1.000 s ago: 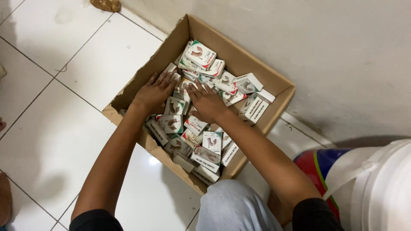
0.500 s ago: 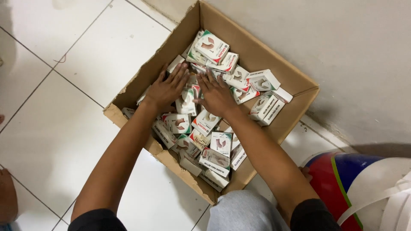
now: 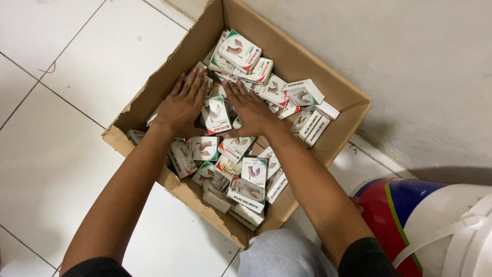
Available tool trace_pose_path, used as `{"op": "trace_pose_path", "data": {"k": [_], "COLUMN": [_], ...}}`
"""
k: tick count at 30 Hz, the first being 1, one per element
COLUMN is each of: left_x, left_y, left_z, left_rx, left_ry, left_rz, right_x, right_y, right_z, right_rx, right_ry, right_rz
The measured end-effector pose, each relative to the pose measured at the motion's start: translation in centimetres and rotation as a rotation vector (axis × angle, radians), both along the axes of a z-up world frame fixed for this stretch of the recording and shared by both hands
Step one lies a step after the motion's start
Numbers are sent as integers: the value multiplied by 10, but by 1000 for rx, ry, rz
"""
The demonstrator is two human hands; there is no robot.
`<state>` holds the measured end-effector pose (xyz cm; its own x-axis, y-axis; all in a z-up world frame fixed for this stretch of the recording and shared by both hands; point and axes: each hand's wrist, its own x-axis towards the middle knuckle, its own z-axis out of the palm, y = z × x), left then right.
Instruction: Cleaning small product boxes with a cloth and organizing them into a tray
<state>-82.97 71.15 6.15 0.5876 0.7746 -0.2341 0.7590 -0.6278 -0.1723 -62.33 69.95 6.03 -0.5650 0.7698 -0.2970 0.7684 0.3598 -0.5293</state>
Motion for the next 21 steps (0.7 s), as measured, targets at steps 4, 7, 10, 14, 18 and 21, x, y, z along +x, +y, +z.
{"op": "trace_pose_path", "data": {"k": [4,7,10,14,18,21], "left_x": [-4,-4,1,3,3,4], "left_y": [1,4,2,-2,-5,-7], "left_z": [-15,-16,-9,-3,-5,-6], "left_rx": [42,55,-8,2,67,95], "left_ry": [56,86,65,89,78,113], "left_rz": [-11,1,42,71,71,109], "right_x": [0,-3,-6,-7,-9,-8], "right_y": [-2,-1,-5,-8,-11,-10], "right_z": [-29,-37,-32,-29,-21,-29], "right_rx": [17,44,64,57,46,65], "right_ry": [-106,-153,-271,-266,-247,-255], "right_rz": [47,37,59,38,33,35]}}
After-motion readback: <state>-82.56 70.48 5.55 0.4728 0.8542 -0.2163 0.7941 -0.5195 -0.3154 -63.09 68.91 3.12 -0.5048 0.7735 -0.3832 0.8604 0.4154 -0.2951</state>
